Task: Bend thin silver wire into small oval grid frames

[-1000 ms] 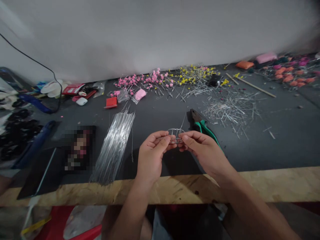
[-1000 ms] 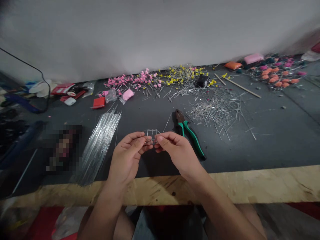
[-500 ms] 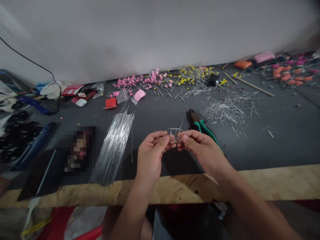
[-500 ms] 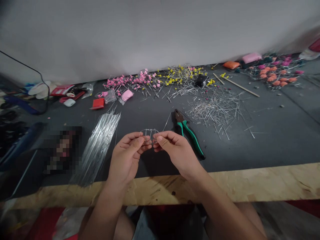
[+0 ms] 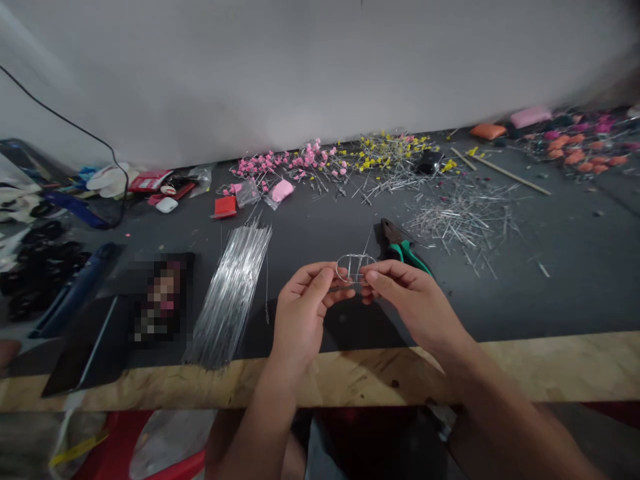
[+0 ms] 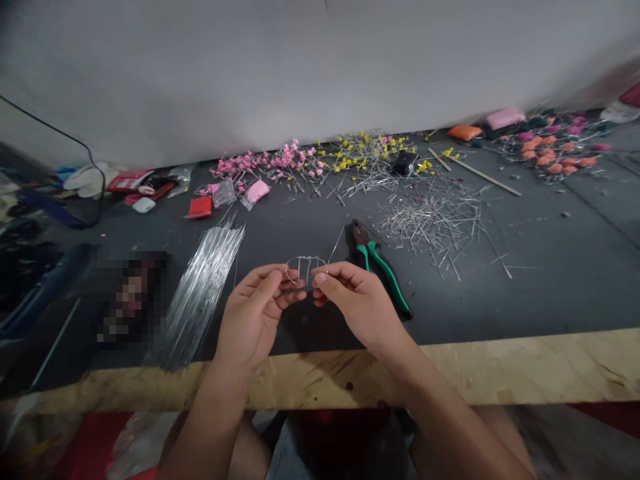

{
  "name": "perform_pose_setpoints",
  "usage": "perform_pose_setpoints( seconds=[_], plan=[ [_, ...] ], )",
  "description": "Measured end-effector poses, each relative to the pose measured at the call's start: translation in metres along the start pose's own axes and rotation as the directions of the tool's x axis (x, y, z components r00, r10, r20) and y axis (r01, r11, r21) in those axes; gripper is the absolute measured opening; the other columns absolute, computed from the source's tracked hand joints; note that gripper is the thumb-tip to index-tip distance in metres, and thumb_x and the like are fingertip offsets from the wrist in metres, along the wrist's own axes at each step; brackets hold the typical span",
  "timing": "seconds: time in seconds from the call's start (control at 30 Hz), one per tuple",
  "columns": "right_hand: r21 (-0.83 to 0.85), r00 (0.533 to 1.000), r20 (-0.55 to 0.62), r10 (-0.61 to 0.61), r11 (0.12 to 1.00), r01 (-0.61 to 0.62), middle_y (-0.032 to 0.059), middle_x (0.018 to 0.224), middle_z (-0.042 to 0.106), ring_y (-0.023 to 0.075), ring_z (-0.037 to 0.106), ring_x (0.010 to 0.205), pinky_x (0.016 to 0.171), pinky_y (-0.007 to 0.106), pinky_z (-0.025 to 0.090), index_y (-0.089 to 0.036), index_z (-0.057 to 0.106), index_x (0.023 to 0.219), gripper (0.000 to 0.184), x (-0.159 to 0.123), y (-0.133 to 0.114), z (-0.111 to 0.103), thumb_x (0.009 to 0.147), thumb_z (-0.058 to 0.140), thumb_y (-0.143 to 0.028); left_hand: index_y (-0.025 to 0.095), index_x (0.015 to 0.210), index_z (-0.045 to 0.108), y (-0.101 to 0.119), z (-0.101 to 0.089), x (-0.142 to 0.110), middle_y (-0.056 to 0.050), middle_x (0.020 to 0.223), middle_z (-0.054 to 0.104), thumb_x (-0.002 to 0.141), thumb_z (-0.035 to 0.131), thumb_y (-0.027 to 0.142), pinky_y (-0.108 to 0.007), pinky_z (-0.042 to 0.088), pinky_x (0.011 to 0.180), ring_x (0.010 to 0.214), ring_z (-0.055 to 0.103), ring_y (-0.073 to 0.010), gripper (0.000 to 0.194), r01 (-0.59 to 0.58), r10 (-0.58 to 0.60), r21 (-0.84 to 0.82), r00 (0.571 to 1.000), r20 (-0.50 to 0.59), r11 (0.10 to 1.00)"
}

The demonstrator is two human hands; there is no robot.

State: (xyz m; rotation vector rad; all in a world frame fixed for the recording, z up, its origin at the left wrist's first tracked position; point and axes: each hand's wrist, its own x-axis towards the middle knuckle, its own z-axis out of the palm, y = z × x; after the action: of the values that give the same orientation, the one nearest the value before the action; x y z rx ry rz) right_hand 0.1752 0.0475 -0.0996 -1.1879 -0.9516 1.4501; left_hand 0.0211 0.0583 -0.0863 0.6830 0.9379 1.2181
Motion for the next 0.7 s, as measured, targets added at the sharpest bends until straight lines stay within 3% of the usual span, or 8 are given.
perform_pose_setpoints(
  seconds=[0.43, 0.7],
  plan=[
    [0.02, 1.0, 0.016, 0.018, 1.0, -0.018, 0.0009, 0.074, 0.067, 0.0131, 0.061, 0.066, 0.066, 0.029, 0.051, -0.021, 0.07, 0.085, 0.012, -0.001, -0.002, -0.003, 0.082, 0.067, -0.032, 0.016, 0.086, 0.07, 0.005, -0.009, 0.0, -0.003, 0.082, 0.071, 0.078, 0.07, 0.019, -0.024, 0.055, 0.072, 0.073, 0.067, -0.0111, 0.009, 0.04, -0.035, -0.071, 0.997, 0.074, 0.997],
    [0.135, 0.997, 0.043, 0.067, 0.988, -0.072, 0.0013, 0.073, 0.066, 0.0134, 0.06, 0.065, 0.065, 0.031, 0.053, -0.02, 0.07, 0.081, 0.013, -0.001, -0.004, -0.003, 0.077, 0.071, -0.033, 0.015, 0.087, 0.07, 0.007, -0.011, 0.0, -0.002, 0.08, 0.072, 0.074, 0.073, 0.016, -0.023, 0.056, 0.07, 0.071, 0.067, -0.0107, 0.013, 0.108, -0.099, -0.102, 0.991, 0.093, 0.989]
  ],
)
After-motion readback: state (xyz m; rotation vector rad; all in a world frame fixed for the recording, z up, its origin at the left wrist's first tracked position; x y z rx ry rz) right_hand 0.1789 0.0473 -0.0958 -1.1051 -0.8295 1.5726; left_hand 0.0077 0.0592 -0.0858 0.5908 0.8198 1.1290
